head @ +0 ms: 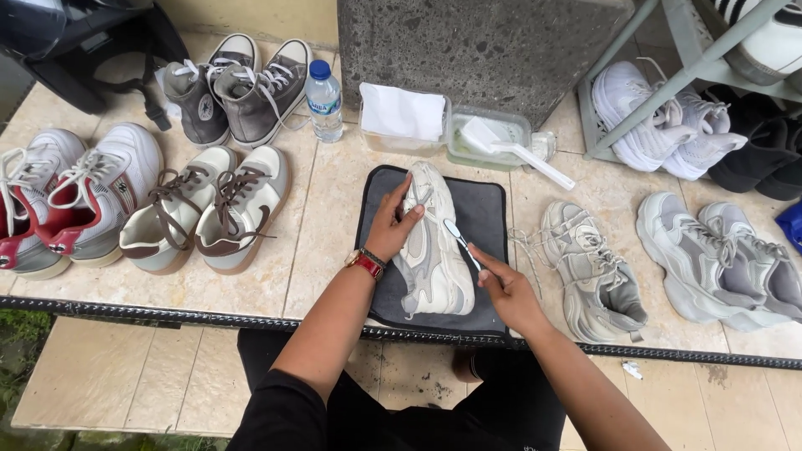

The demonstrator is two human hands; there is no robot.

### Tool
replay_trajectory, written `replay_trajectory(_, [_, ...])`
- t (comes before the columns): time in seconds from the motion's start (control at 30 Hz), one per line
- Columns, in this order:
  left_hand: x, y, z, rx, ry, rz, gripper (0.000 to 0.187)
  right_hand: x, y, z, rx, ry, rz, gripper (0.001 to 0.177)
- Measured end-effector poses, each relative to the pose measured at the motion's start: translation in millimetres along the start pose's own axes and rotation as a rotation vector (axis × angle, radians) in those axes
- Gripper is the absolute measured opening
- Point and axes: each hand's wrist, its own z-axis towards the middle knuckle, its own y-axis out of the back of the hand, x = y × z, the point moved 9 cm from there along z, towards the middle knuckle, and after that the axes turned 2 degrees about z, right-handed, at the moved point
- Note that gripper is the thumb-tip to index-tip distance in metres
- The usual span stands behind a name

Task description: Scrubbing the sides and midsole of a white sneaker using a toothbrush and cleaning solution to remove dirt.

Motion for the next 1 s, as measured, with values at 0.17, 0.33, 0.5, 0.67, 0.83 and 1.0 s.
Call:
replay_trajectory(0.17, [7.4, -1.7, 2.6, 0.015, -0.017, 0.001, 0.064, 19.4, 0.9, 13.8, -0.053, 0.034, -0.045, 0.047])
replay_trajectory(0.33, [17.7, -4.0, 6.6, 0.024, -0.043, -0.015, 0.063, -4.3, 5.7, 87.4, -0.044, 0.074, -0.124, 0.047])
replay_trajectory(0.5, [14.6, -1.6, 5.8, -0.003, -0.059, -0.041, 0.061, 25.1, 7.6, 42.5, -0.007, -0.02, -0.182, 0.048])
replay_trajectory(0.67, [17.9, -1.7, 9.1, 0.0, -0.06, -0.033, 0.062, 44.6, 1.9, 0.0, -0.008, -0.12, -0.128, 0.049])
replay_trajectory(0.83, [18.7, -3.7, 7.4, 0.017, -0.072, -0.018, 0.062, 18.5, 6.6, 59.7, -0.016, -0.021, -0.185, 0.048])
replay_trajectory(1.0, [28.4, -2.2, 9.7, 0.005, -0.075, 0.016, 0.061, -12.9, -3.6, 114.9, -0.002, 0.045, -0.21, 0.048])
